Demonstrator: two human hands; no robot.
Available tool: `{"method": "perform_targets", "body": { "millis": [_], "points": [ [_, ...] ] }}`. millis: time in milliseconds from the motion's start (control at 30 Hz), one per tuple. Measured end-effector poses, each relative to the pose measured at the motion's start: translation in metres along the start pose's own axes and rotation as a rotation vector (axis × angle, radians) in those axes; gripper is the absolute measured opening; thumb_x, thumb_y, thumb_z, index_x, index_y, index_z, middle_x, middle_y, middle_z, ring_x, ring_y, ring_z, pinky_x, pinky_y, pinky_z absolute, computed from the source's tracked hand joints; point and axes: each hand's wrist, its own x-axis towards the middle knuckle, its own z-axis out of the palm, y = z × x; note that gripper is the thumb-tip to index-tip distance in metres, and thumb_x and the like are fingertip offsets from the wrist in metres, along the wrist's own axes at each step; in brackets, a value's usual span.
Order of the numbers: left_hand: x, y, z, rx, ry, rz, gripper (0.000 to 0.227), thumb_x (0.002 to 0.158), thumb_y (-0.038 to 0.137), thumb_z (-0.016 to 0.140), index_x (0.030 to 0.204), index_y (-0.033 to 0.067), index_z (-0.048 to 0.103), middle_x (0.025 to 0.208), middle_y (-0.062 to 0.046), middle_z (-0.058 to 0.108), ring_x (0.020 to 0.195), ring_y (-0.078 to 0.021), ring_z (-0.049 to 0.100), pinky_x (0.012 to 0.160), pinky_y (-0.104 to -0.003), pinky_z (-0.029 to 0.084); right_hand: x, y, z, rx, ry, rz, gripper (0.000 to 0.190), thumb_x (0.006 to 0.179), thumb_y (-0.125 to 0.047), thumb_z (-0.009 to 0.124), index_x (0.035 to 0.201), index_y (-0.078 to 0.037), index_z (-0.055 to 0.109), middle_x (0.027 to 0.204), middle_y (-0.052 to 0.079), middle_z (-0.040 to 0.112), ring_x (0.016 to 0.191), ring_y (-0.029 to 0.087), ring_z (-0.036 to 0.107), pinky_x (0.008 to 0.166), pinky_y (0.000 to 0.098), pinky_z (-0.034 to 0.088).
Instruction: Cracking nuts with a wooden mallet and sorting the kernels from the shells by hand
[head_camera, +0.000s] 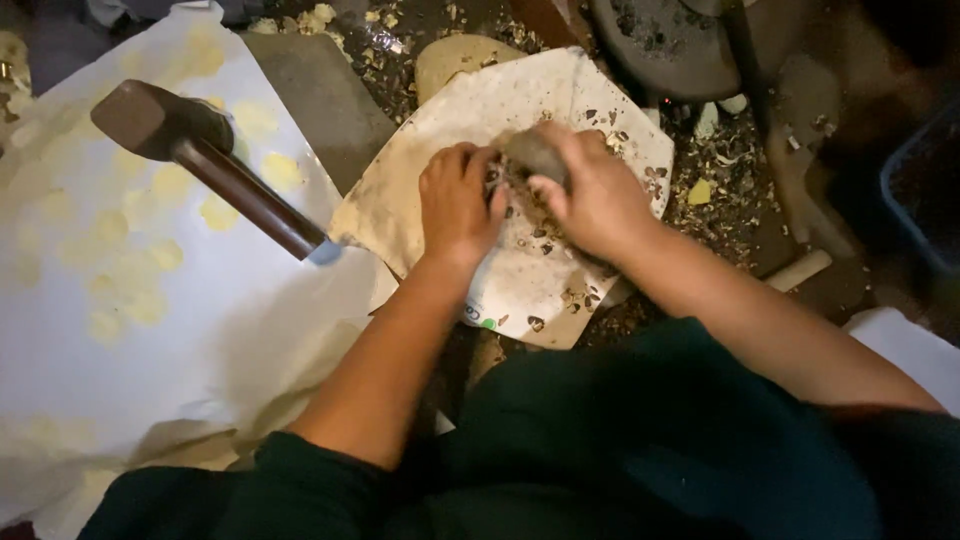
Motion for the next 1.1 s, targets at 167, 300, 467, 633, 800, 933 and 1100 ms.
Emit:
{"method": "perform_targets", "body": {
  "millis": [167,300,467,633,800,933,1100],
  "points": [
    [-0.004,-0.009,-0.004,-0.072,0.046,0.007,0.021,0.095,0.028,0.070,0.112,0.0167,0.071,0.115,-0.009,0.062,0.120,-0.0337,0.055,0.097,-0.047,0.045,-0.001,-0.006,0.001,-0.071,-0.066,-0.062,0.049,0.101,-0.026,0.061,0.148,-0.021,0.045,0.124,0.035,0.062,0.106,0.059,0.066,0.092,0.0675,0.053],
    [-0.007,-0.012,0.000,-0.125,0.051,0.005,0.020,0.089,0.021,0.076,0.109,0.0160,0.071,0.114,-0.010,0.061,0.118,-0.0354,0.055,0.097,-0.048,0.047,0.004,0.015,0.007,0.110,-0.014,0.057,0.049,0.105,-0.030,0.056,0.147,-0.012,0.039,0.121,0.038,0.062,0.108,0.060,0.063,0.093,0.0686,0.049],
    [0.000,-0.009,0.017,-0.069,0.125,-0.005,0.014,0.085,0.025,0.078,0.098,0.0226,0.072,0.109,-0.002,0.061,0.113,-0.0297,0.056,0.093,-0.044,0.047,-0.005,0.000,0.001,-0.114,-0.083,0.076,0.050,0.104,-0.039,0.052,0.144,-0.013,0.039,0.117,0.037,0.066,0.105,0.058,0.066,0.094,0.0665,0.051],
    [0.010,-0.005,0.024,0.008,0.068,-0.075,0.016,0.083,0.043,0.077,0.096,0.0339,0.073,0.110,0.004,0.060,0.114,-0.0263,0.053,0.095,-0.048,0.042,-0.002,0.012,0.003,-0.092,-0.118,0.099,0.048,0.102,-0.032,0.054,0.145,-0.017,0.039,0.113,0.034,0.065,0.105,0.058,0.066,0.092,0.0661,0.051],
    [-0.001,-0.007,-0.001,-0.008,0.102,-0.012,0.029,0.085,0.026,0.076,0.113,0.0266,0.070,0.113,-0.003,0.061,0.115,-0.0295,0.058,0.093,-0.046,0.046,0.011,-0.010,0.006,0.001,0.014,-0.051,0.051,0.102,-0.027,0.058,0.149,-0.019,0.038,0.117,0.033,0.063,0.102,0.059,0.066,0.088,0.0656,0.054],
    [-0.009,-0.008,-0.004,-0.088,0.147,0.013,0.023,0.087,0.018,0.073,0.111,0.0176,0.071,0.109,-0.008,0.061,0.110,-0.0326,0.058,0.090,-0.046,0.048,0.011,-0.006,0.015,-0.108,-0.010,-0.080,0.054,0.101,-0.036,0.057,0.149,-0.021,0.039,0.115,0.028,0.062,0.102,0.057,0.067,0.087,0.0642,0.054],
    [-0.011,-0.017,0.005,-0.156,0.168,-0.005,0.025,0.086,0.017,0.073,0.110,0.0126,0.069,0.110,-0.014,0.061,0.110,-0.0385,0.058,0.095,-0.050,0.048,0.025,0.021,0.024,0.067,-0.009,0.095,0.051,0.103,-0.038,0.056,0.146,-0.016,0.039,0.116,0.032,0.065,0.110,0.056,0.063,0.094,0.0648,0.049]
  ]
}}
